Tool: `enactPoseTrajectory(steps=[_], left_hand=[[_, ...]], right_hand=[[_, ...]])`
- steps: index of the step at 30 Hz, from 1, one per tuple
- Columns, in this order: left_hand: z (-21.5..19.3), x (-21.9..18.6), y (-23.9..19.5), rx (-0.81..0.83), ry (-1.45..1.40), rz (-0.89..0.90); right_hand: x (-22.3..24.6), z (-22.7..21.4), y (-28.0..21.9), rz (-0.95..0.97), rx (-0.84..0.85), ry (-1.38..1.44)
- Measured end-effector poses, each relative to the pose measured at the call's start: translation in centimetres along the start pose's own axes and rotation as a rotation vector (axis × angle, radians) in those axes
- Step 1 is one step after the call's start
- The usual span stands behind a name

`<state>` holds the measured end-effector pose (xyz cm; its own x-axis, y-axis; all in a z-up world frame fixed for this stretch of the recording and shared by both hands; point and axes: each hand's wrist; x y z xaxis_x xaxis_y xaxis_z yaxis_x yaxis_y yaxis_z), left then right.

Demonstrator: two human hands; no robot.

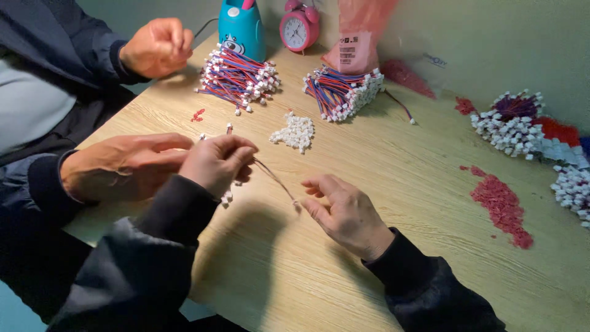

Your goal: Assembling wiring harnesses by attaching plastic connectors to wire bundles

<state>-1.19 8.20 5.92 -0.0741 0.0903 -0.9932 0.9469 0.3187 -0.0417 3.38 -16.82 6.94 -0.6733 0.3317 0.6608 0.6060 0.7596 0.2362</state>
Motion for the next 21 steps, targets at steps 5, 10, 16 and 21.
enactPoseTrajectory(steps=[5,10,16,21], left_hand=[[-3.6,-1.4,2.6,0.020,0.463,-0.020],[-3.9,1.9,6.4,0.096,1.302,-0.026],[1.2,2.2,-0.4,-0.065,1.432,0.397],[0.9,3.1,-5.3,-0.325,1.664,0.660]], right_hand=[[0.4,-0.3,-2.4,-0.091,0.054,-0.059],[1.0,-2.5,-7.0,-0.143,0.044,-0.120],[-0.2,-5.1,-12.0,0.014,-0.058,-0.148],[-1.0,-6.0,-14.3,0.062,-0.114,-0.175]])
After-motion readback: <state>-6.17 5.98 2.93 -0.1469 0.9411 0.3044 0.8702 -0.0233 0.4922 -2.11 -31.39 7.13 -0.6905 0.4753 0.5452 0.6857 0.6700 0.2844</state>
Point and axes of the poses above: each hand's wrist, its own y-axis towards the middle knuckle, its own z-axis out of the palm, x = y × z, and after that the axes turned 6 degrees about x, right-handed
